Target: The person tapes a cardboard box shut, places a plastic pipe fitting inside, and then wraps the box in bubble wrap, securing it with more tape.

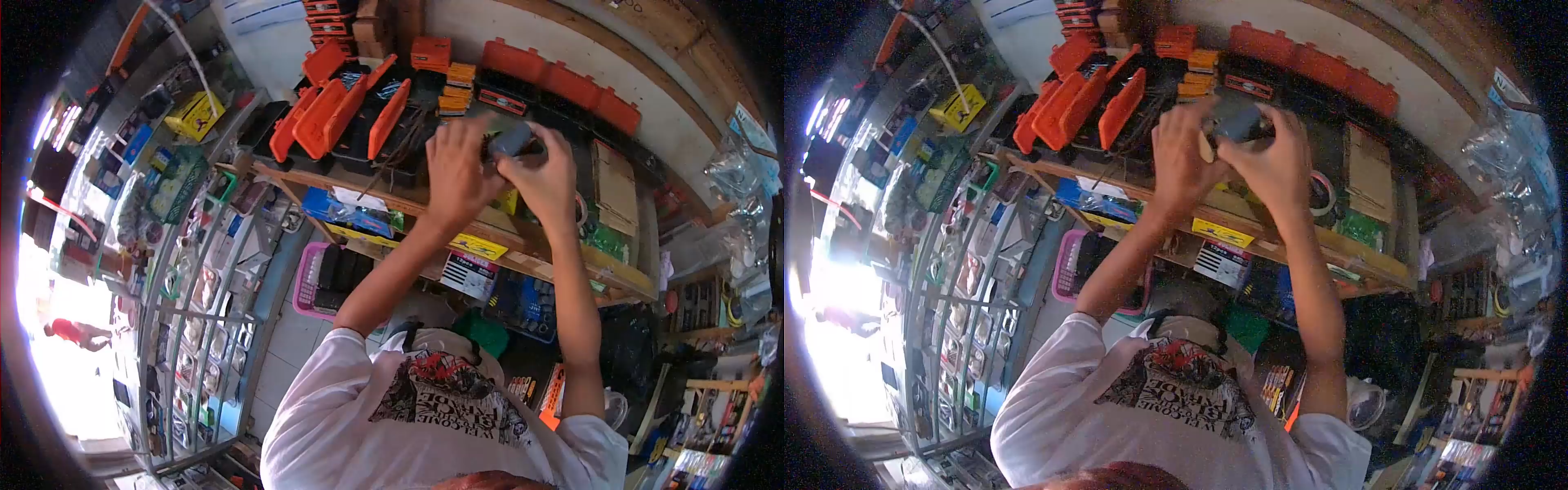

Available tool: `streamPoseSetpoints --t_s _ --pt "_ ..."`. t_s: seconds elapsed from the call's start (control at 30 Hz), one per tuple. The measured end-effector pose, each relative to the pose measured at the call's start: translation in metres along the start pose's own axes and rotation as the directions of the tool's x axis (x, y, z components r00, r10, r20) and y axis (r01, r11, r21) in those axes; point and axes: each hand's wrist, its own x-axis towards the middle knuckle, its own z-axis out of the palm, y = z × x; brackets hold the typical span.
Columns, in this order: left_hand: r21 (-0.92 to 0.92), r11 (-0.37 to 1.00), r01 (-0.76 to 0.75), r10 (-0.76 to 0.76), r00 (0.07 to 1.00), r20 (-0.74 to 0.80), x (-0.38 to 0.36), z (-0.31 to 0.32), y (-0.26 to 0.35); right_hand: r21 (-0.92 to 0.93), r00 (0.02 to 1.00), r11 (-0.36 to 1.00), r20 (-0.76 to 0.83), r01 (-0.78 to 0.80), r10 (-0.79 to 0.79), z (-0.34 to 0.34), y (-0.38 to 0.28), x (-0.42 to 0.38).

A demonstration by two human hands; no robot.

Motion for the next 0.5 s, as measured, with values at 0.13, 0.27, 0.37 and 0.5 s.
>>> streamPoseSetpoints --t_s 0.13,0.27,0.37,0.5 --pt "-0.034 0.999 -0.026 0.031 0.985 0.167 -0.01 0.006 -0.031 -0.121 0.82 0.923 0.427 -0.365 0.38 -0.009 0.011 0.056" --pt "-0.089 0.996 -0.002 0.026 0.962 0.27 -0.021 0.017 -0.048 -0.548 0.802 0.808 0.373 -0.214 0.466 0.013 0.019 0.075" --pt "-0.297 0.931 0.211 -0.113 0.943 0.314 -0.027 0.021 -0.047 -0.664 0.882 0.744 0.299 -0.082 0.364 0.023 -0.002 0.058" --pt "-0.11 0.979 0.173 -0.153 0.974 0.169 -0.043 0.032 -0.035 -0.669 0.838 0.742 0.426 0.038 0.341 0.021 -0.013 0.052"
